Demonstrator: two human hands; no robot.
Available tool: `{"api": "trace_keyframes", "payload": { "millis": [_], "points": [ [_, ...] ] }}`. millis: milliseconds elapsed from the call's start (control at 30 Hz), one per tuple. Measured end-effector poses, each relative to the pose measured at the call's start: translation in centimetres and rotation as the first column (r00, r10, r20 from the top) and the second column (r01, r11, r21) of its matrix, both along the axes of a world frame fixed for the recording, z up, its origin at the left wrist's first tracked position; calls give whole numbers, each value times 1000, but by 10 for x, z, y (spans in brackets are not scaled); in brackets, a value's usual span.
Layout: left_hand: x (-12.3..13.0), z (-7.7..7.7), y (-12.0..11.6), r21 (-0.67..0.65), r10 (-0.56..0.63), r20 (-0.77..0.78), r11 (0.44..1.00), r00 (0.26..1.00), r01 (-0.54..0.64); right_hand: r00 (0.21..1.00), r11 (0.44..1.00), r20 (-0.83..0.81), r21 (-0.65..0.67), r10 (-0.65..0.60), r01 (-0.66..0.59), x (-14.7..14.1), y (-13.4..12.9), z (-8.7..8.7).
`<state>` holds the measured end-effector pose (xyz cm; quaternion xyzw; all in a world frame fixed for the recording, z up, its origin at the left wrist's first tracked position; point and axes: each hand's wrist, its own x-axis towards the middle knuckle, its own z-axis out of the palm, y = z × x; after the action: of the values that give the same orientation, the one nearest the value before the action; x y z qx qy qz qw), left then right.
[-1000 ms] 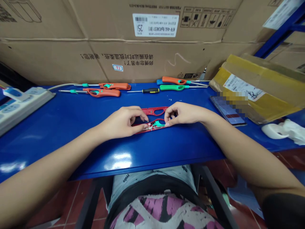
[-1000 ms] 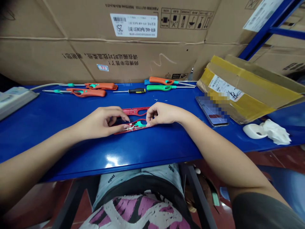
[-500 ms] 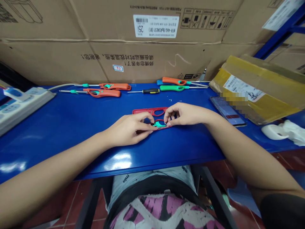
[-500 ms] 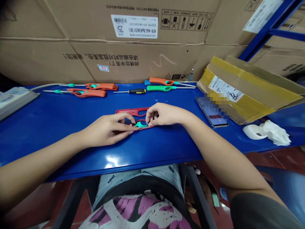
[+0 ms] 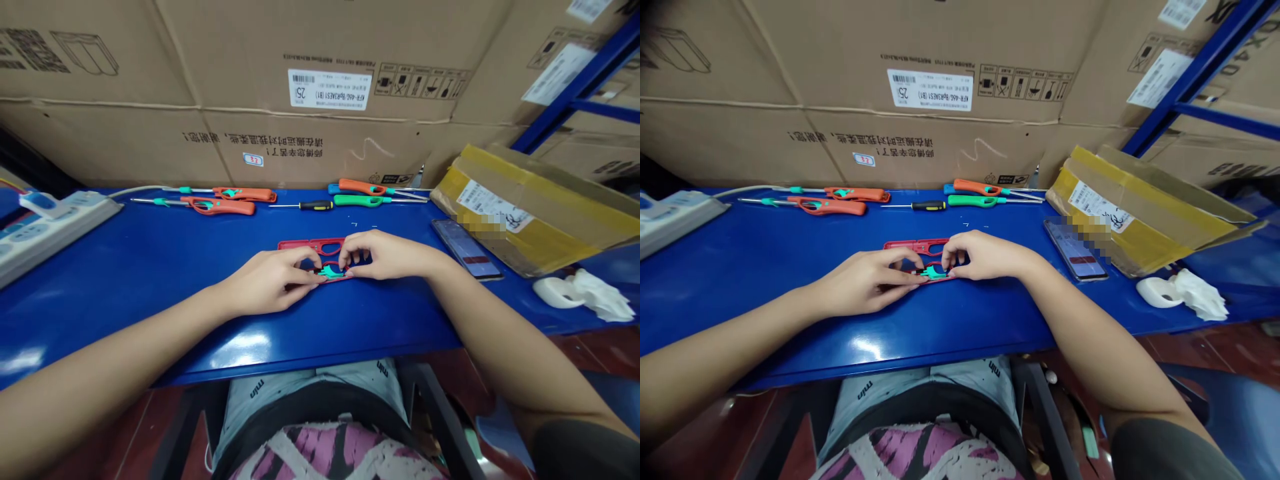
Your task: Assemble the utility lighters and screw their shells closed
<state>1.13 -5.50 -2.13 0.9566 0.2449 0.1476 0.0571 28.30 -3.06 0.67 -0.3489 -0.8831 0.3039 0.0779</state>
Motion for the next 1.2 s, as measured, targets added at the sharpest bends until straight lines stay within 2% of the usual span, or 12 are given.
{"api": "trace_keyframes", "payload": {
  "millis": [333, 467, 700, 867, 1033, 1200],
  "points": [
    [1, 0, -1, 73, -3, -51, 997, 999, 6, 1000, 992, -9, -122, -16, 14, 1, 5, -5],
    [-1, -2, 1, 102, -6, -48, 995, 999, 11, 1000, 993, 4, -119, -27, 27, 0, 6, -5],
    [-3, -6, 8, 87, -52, 29, 995, 998, 50, 999, 999, -26, -36, 26, -27, 3, 4, -3],
    [-2, -6, 8, 75, -53, 39, 996, 998, 50, 998, 994, -64, 103, 27, -20, -4, 3, -8],
    [-2, -8, 8, 82, -26, 48, 996, 999, 22, 995, 971, -67, 233, 80, -63, -11, 2, -14],
    [-1, -8, 7, 77, -9, 42, 997, 999, 6, 996, 970, -60, 238, 72, -56, -13, 1, -13]
  ]
}}
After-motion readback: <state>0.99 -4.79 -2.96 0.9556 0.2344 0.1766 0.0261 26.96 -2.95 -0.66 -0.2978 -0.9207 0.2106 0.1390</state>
